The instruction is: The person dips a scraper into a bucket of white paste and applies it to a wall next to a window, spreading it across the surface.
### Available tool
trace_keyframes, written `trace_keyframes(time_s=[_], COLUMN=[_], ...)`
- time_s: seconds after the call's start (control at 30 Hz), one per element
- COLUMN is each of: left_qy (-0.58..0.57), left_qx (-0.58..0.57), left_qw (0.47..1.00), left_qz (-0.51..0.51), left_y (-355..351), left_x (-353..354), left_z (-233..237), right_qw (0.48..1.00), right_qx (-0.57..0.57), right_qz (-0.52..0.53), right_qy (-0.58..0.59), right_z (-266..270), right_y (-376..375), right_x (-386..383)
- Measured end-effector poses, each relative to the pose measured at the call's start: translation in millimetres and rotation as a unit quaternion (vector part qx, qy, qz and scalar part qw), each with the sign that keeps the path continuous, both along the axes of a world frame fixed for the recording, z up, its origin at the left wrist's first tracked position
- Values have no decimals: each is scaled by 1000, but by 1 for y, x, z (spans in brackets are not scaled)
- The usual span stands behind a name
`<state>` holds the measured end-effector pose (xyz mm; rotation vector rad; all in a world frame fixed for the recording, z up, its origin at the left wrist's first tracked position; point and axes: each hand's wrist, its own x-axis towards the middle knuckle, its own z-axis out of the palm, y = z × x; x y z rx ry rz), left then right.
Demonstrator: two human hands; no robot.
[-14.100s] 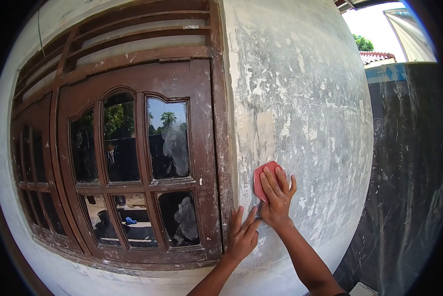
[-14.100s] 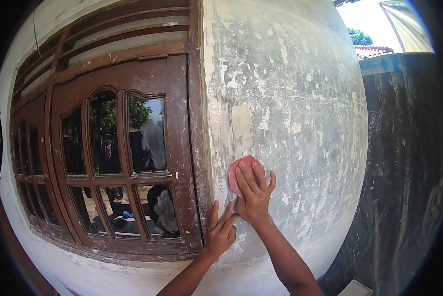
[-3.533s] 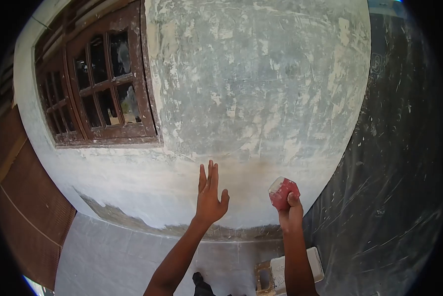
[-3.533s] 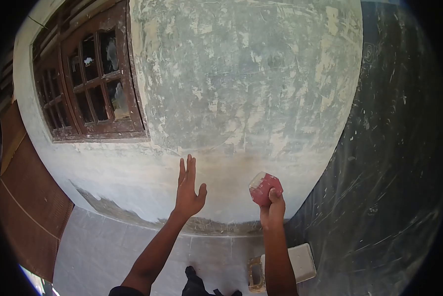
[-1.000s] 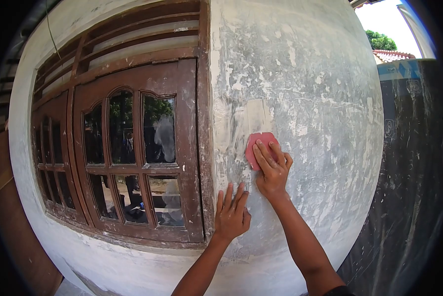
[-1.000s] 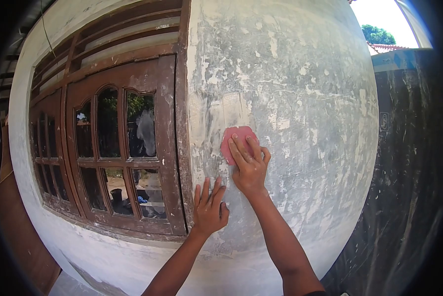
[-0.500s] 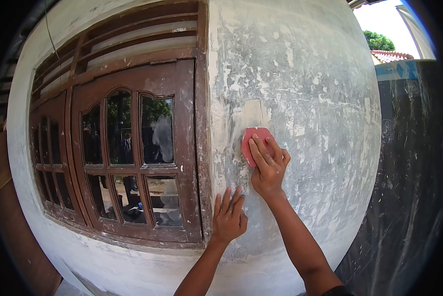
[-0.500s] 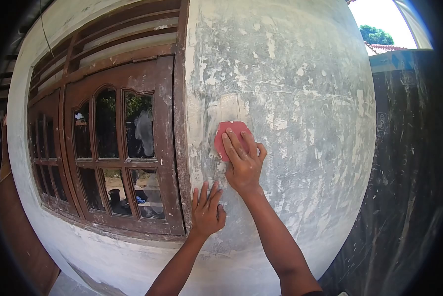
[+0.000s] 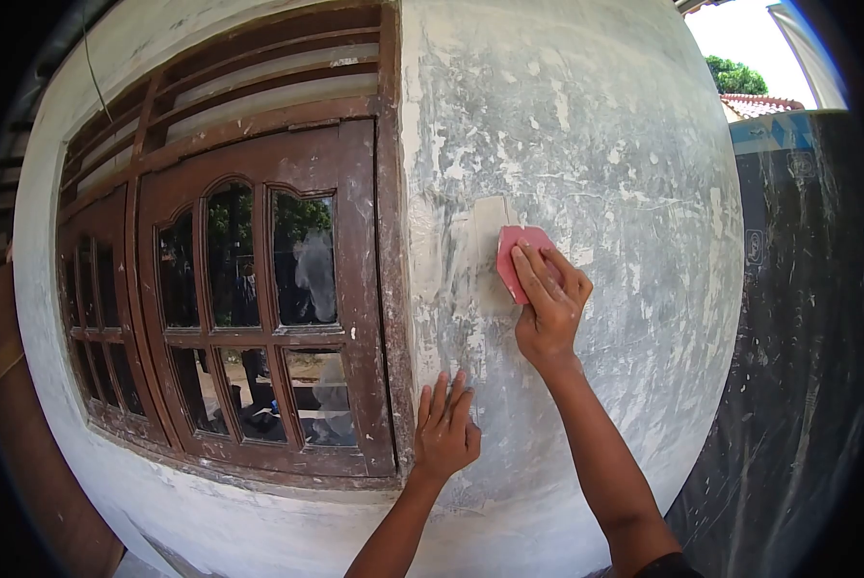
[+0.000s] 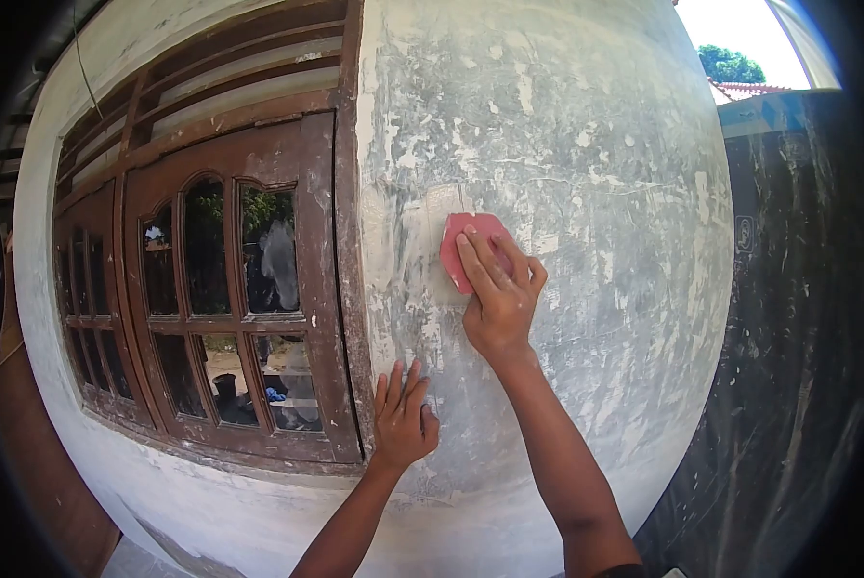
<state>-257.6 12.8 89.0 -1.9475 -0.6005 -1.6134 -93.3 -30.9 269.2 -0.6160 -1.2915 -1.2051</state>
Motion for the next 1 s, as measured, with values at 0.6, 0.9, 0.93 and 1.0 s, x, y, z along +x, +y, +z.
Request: trace_keyframes(time_s=[0.6,0.9,0.93,1.0], left_qy=[-5,1,1,-3], left_qx=[8,2,1,16], left_qw=[1000,1000,1000,1000], left_qz=[-8,1,1,25], left_y=[1,1,1,-1], left_x=[0,0,0,0], left_z=[0,-1,-1,0], right_qw=[997,1000,1000,1000], right_qx=[-67,-4,8,8], right_qz=[-43,-1,8,0], right_qy=[-12,0,-6,-11], right_z=[-103,-1,22,52], right_y=[27,-4,1,8], right_x=[21,24,25,28])
